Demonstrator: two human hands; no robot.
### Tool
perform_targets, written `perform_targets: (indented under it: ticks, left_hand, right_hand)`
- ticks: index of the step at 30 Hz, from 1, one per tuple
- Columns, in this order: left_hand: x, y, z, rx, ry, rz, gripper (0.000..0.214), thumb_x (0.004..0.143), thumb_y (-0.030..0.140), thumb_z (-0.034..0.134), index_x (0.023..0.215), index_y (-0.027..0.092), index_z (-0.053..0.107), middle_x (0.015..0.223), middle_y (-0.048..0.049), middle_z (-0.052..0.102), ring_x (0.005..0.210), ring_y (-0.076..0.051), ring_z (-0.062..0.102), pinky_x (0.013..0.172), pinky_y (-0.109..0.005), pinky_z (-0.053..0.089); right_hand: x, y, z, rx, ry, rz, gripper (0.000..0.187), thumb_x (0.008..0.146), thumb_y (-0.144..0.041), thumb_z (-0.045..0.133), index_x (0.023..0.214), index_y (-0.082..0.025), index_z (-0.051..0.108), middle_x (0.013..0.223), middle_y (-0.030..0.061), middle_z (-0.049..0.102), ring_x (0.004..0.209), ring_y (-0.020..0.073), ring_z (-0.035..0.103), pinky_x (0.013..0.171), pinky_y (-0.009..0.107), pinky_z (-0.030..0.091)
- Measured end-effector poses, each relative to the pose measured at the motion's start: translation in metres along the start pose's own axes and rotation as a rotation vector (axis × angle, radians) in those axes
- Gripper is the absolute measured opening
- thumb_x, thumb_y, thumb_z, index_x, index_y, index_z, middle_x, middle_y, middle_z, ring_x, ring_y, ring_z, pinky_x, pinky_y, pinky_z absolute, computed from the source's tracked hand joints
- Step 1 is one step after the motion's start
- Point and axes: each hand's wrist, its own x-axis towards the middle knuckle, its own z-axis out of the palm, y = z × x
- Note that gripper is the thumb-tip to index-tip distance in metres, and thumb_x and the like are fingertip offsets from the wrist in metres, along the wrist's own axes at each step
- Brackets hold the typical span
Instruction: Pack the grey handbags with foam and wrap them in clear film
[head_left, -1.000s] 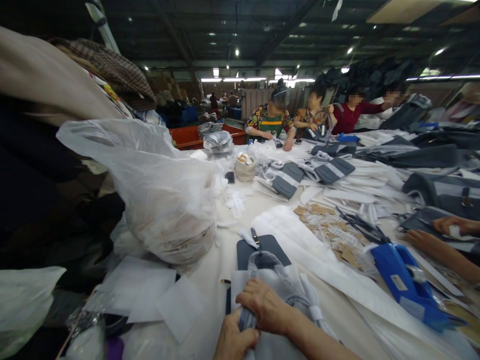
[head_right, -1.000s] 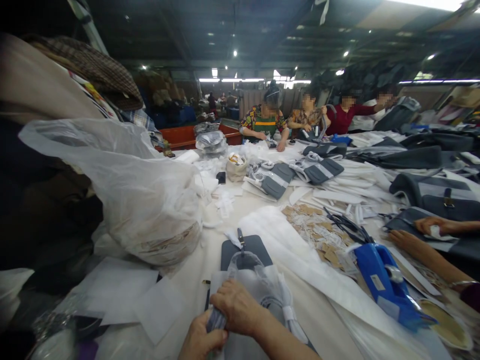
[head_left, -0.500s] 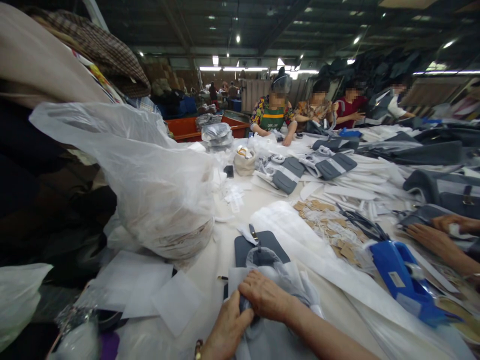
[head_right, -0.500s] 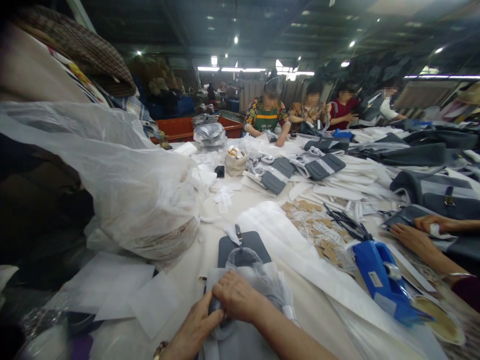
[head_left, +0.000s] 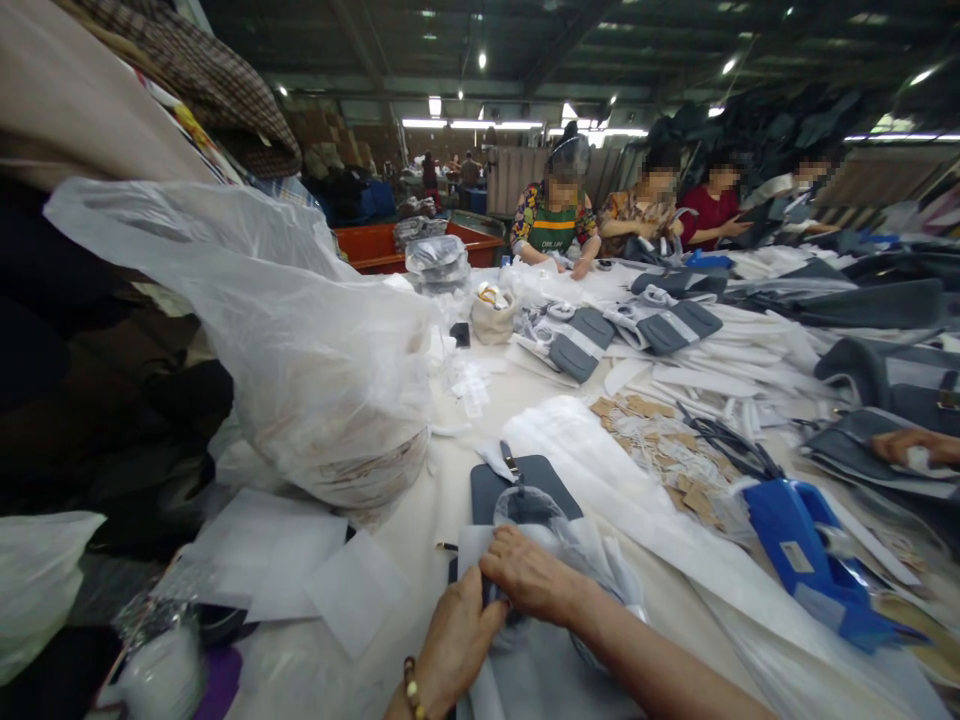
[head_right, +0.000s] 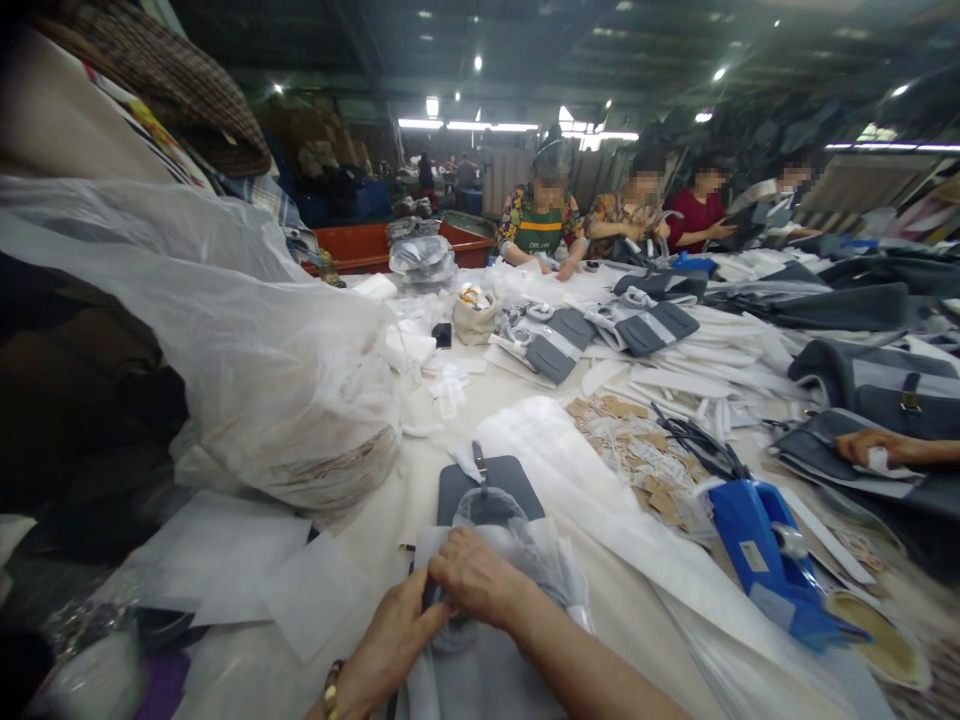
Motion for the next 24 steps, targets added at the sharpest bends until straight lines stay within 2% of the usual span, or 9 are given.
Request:
perform_targets:
  ticks: [2, 4, 7, 9, 15, 18, 20, 22, 24]
  left_hand:
    - [0.003, -0.005, 0.006, -0.109, 0.025, -0.063, 0.007, 0.074, 0.014, 0.054, 0.074, 0.018, 0.048, 0.071, -0.0031, 0.062, 0.068, -0.019, 0.058, 0.061, -0.026, 0.038]
    - [0.004, -0.009, 0.011, -0.181, 0.018, -0.141, 0.012, 0.079, 0.018, 0.050, 0.069, 0.020, 0.043, 0.054, 0.0020, 0.053, 0.048, -0.015, 0.050, 0.046, -0.025, 0.034]
    - [0.003, -0.009, 0.015, -0.340, -0.003, -0.204, 0.017, 0.083, 0.023, 0.045, 0.066, 0.021, 0.039, 0.045, 0.0067, 0.042, 0.036, -0.010, 0.039, 0.036, -0.021, 0.027]
    - [0.002, -0.007, 0.016, -0.432, 0.004, -0.206, 0.018, 0.082, 0.023, 0.046, 0.065, 0.021, 0.038, 0.044, 0.0077, 0.040, 0.037, -0.008, 0.038, 0.036, -0.019, 0.025]
    - [0.006, -0.011, 0.017, -0.533, 0.010, -0.214, 0.022, 0.074, 0.028, 0.057, 0.061, 0.019, 0.042, 0.041, 0.0074, 0.039, 0.035, -0.007, 0.035, 0.035, -0.019, 0.019]
    - [0.006, -0.016, 0.016, -0.540, 0.006, -0.214, 0.031, 0.071, 0.039, 0.061, 0.059, 0.018, 0.043, 0.039, 0.0080, 0.036, 0.035, -0.006, 0.032, 0.037, -0.020, 0.018]
    - [0.002, -0.022, 0.011, -0.527, 0.012, -0.197, 0.037, 0.070, 0.049, 0.061, 0.060, 0.018, 0.045, 0.040, 0.0075, 0.038, 0.036, -0.007, 0.033, 0.037, -0.020, 0.020]
    - [-0.006, -0.032, 0.007, -0.494, 0.062, -0.197, 0.041, 0.070, 0.056, 0.058, 0.062, 0.018, 0.047, 0.040, 0.0078, 0.039, 0.036, -0.007, 0.033, 0.037, -0.021, 0.021]
    - [-0.017, -0.045, 0.008, -0.451, 0.133, -0.242, 0.040, 0.073, 0.056, 0.056, 0.061, 0.019, 0.044, 0.040, 0.0089, 0.038, 0.033, -0.006, 0.030, 0.036, -0.021, 0.019]
  right_hand:
    - [-0.010, -0.007, -0.005, 0.018, 0.075, 0.056, 0.029, 0.077, -0.007, 0.050, 0.105, -0.013, 0.055, 0.102, 0.0092, 0.060, 0.099, 0.0216, 0.050, 0.094, 0.039, 0.034]
    - [-0.024, -0.019, -0.006, 0.056, 0.208, 0.190, 0.033, 0.079, -0.006, 0.047, 0.111, -0.014, 0.051, 0.106, 0.0103, 0.057, 0.101, 0.0236, 0.047, 0.089, 0.042, 0.036]
    - [-0.042, -0.039, 0.005, 0.123, 0.340, 0.373, 0.006, 0.083, -0.018, 0.054, 0.089, -0.018, 0.055, 0.085, 0.0055, 0.057, 0.081, 0.0222, 0.050, 0.074, 0.037, 0.038]
    - [-0.048, -0.049, 0.018, 0.106, 0.361, 0.412, 0.012, 0.080, -0.026, 0.063, 0.085, -0.019, 0.056, 0.081, 0.0046, 0.058, 0.077, 0.0229, 0.050, 0.070, 0.036, 0.036]
    - [-0.041, -0.052, 0.044, 0.083, 0.347, 0.406, 0.012, 0.078, -0.019, 0.067, 0.087, -0.020, 0.059, 0.078, 0.0016, 0.063, 0.072, 0.0213, 0.055, 0.066, 0.032, 0.032]
    - [-0.039, -0.048, 0.046, 0.036, 0.343, 0.346, 0.004, 0.081, -0.018, 0.061, 0.081, -0.019, 0.058, 0.074, 0.0017, 0.062, 0.070, 0.0204, 0.054, 0.065, 0.031, 0.031]
    - [-0.041, -0.045, 0.046, 0.012, 0.353, 0.318, 0.005, 0.080, -0.015, 0.056, 0.078, -0.019, 0.057, 0.073, 0.0029, 0.061, 0.070, 0.0205, 0.053, 0.065, 0.032, 0.030]
    - [-0.044, -0.043, 0.043, 0.008, 0.359, 0.316, 0.007, 0.079, -0.013, 0.055, 0.075, -0.018, 0.055, 0.073, 0.0034, 0.060, 0.069, 0.0202, 0.052, 0.066, 0.032, 0.030]
    - [-0.048, -0.042, 0.040, 0.014, 0.357, 0.326, 0.008, 0.078, -0.012, 0.055, 0.072, -0.018, 0.054, 0.071, 0.0029, 0.059, 0.069, 0.0196, 0.051, 0.067, 0.031, 0.031]
